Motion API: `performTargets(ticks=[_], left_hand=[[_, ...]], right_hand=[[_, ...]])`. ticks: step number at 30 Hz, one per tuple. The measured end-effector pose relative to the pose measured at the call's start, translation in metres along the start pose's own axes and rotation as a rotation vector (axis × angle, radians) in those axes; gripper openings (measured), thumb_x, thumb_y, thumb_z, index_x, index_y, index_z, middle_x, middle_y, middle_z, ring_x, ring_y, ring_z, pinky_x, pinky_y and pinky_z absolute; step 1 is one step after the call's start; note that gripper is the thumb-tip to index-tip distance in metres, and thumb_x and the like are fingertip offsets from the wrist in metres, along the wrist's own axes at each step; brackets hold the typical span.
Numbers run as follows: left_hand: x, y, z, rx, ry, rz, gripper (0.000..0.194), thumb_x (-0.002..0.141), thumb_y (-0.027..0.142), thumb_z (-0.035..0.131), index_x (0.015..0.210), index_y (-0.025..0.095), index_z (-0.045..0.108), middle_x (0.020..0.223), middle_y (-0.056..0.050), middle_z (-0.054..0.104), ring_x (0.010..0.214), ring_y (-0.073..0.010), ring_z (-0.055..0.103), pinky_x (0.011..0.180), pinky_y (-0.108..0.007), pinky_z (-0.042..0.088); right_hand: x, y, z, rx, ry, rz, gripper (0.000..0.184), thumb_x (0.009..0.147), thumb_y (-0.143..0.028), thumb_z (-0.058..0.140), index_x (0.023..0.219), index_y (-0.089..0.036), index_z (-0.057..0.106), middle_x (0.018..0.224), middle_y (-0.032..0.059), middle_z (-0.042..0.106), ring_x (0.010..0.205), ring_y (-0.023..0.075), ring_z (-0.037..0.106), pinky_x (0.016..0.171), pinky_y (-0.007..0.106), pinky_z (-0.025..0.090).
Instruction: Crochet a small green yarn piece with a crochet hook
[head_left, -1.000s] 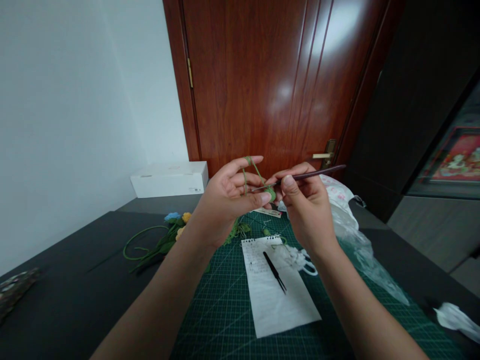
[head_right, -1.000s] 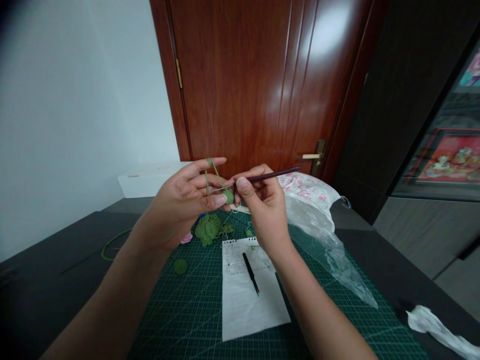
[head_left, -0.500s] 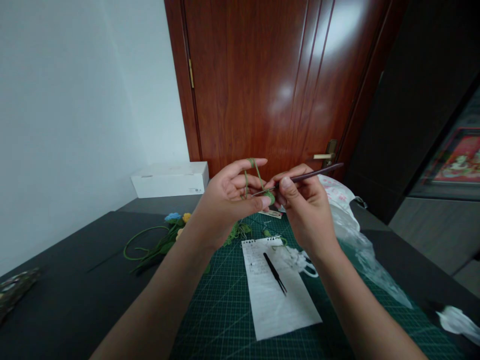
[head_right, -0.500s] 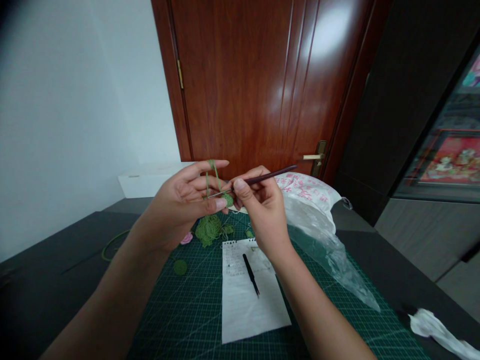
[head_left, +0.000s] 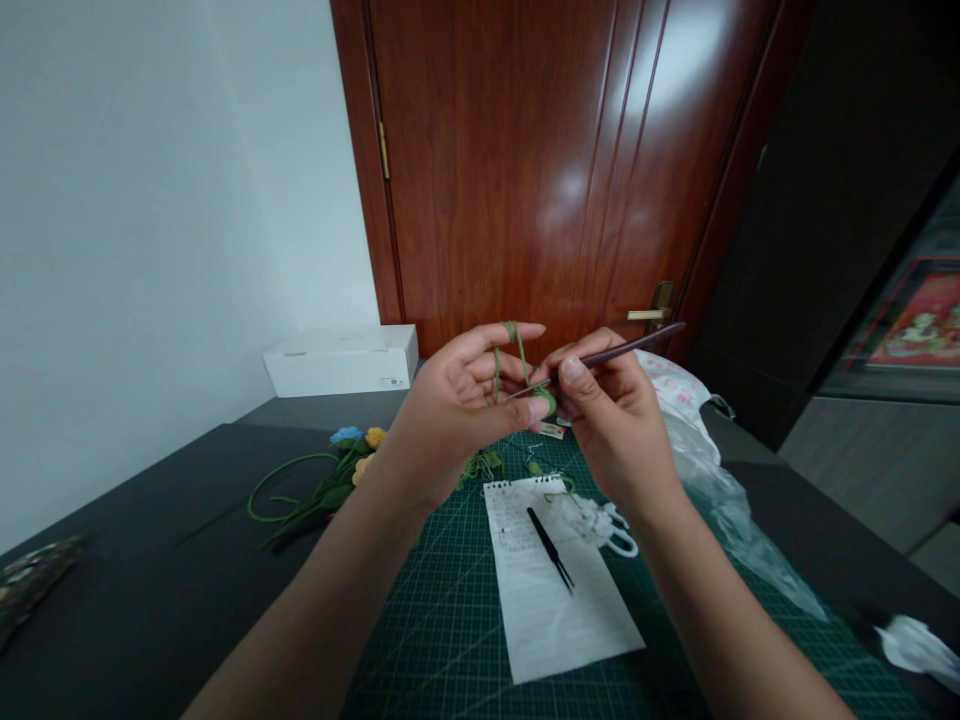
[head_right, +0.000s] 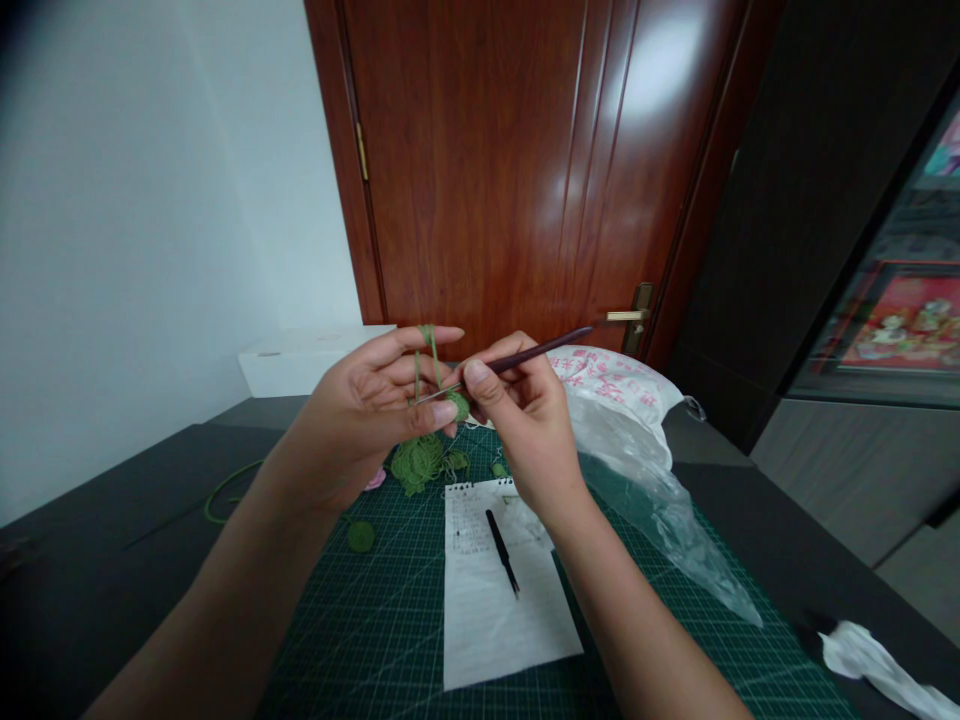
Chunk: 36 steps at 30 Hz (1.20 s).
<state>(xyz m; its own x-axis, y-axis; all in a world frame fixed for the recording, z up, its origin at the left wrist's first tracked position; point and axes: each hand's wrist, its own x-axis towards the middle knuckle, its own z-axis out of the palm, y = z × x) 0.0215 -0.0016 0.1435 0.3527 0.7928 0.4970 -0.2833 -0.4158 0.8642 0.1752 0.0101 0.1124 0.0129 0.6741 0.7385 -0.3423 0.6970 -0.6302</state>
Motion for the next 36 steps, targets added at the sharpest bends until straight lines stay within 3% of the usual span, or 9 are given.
performTargets(ticks=[8, 18, 29, 36], left_hand=[[0.001, -0.003, -0.004, -0.028, -0.001, 0.021, 0.061, 0.065, 0.005, 0.088, 0.122, 0.013, 0.066, 0.083, 0.000, 0.071, 0.075, -0.0122, 0.066, 0.072, -0.023, 0.056], [0.001, -0.005, 0.002, 0.035, 0.045, 0.088, 0.060, 0.068, 0.010, 0.086, 0.124, 0.018, 0.064, 0.094, -0.004, 0.071, 0.089, -0.0180, 0.068, 0.080, -0.029, 0.056], [0.000, -0.005, 0.002, 0.048, 0.060, 0.106, 0.062, 0.070, 0.010, 0.085, 0.127, 0.016, 0.061, 0.092, -0.004, 0.072, 0.086, -0.0168, 0.070, 0.078, -0.027, 0.057], [0.000, -0.006, 0.001, 0.020, 0.038, 0.077, 0.069, 0.071, 0.011, 0.084, 0.134, 0.014, 0.056, 0.093, -0.005, 0.071, 0.085, -0.0206, 0.071, 0.085, -0.038, 0.059]], right_hand=[[-0.001, 0.001, 0.000, 0.044, -0.036, 0.005, 0.012, 0.094, -0.030, 0.071, 0.086, -0.024, 0.064, 0.079, -0.0031, 0.067, 0.065, 0.0112, 0.054, 0.059, 0.025, 0.042], [0.000, 0.002, 0.009, 0.102, 0.067, -0.023, 0.016, 0.091, -0.036, 0.072, 0.083, -0.025, 0.063, 0.077, -0.0028, 0.066, 0.058, 0.0108, 0.044, 0.056, 0.026, 0.040], [0.001, 0.001, 0.010, 0.190, 0.100, -0.008, 0.018, 0.087, -0.036, 0.076, 0.084, -0.024, 0.063, 0.080, -0.0016, 0.070, 0.054, 0.0100, 0.043, 0.053, 0.026, 0.039], [0.001, 0.002, 0.008, 0.231, 0.087, -0.009, 0.015, 0.091, -0.033, 0.073, 0.086, -0.025, 0.062, 0.080, -0.0016, 0.071, 0.052, 0.0094, 0.042, 0.052, 0.026, 0.038]])
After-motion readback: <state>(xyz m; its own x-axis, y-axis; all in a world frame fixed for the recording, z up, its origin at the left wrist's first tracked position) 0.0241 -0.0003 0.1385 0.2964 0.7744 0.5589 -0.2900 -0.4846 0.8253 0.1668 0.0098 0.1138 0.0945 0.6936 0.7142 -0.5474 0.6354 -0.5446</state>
